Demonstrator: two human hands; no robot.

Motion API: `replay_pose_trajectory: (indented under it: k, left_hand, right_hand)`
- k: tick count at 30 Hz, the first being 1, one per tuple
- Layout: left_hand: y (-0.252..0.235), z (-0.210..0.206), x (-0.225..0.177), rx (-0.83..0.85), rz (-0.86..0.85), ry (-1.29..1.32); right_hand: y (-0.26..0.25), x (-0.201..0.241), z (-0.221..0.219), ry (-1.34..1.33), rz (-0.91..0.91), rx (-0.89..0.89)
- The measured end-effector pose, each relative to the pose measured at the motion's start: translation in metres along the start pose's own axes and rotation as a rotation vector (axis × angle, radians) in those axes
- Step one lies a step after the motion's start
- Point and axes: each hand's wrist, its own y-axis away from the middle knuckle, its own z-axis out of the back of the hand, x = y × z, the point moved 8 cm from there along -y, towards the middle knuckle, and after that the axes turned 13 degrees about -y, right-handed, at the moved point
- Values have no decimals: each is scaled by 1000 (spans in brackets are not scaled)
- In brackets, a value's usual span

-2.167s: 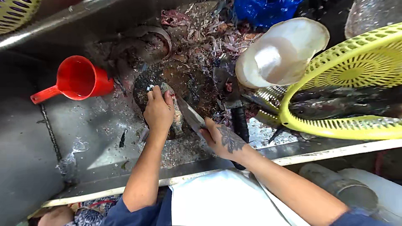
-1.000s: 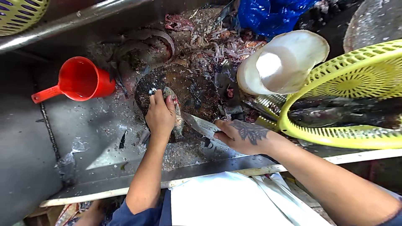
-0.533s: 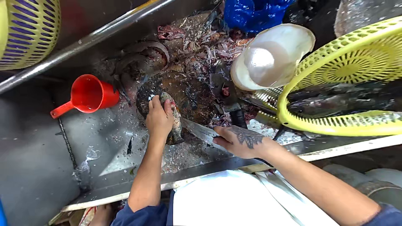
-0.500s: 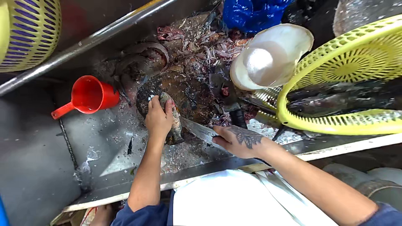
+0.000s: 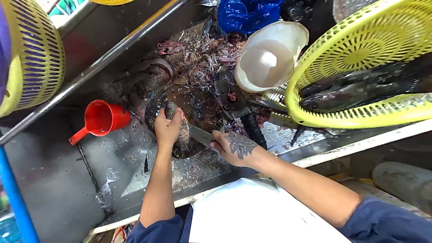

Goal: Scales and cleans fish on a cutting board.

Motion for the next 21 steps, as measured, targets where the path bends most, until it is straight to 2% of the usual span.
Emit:
replay_pose_trajectory:
  k: [3,6,11,14,17,21]
  left_hand:
    - [8,4,-10,-87,94,-167]
    - [13,4,-21,-104,149,-290]
    - [19,4,-27,-140,104,-428]
    - [22,8,-24,-119,98,-479]
    - [20,14,-4,-48,165,-396]
    - [14,5,37,63,291,-60]
  right_hand:
    - [0,0,4,49,-73,-34]
    - [1,-2,8,61,-117,-54]
    - [7,-12,14,51,-156,-51]
    - [14,-12,22,50,-202,-124]
    - [20,-16,37,75,-195,-208]
    - [29,-14,28,69,-89,-64]
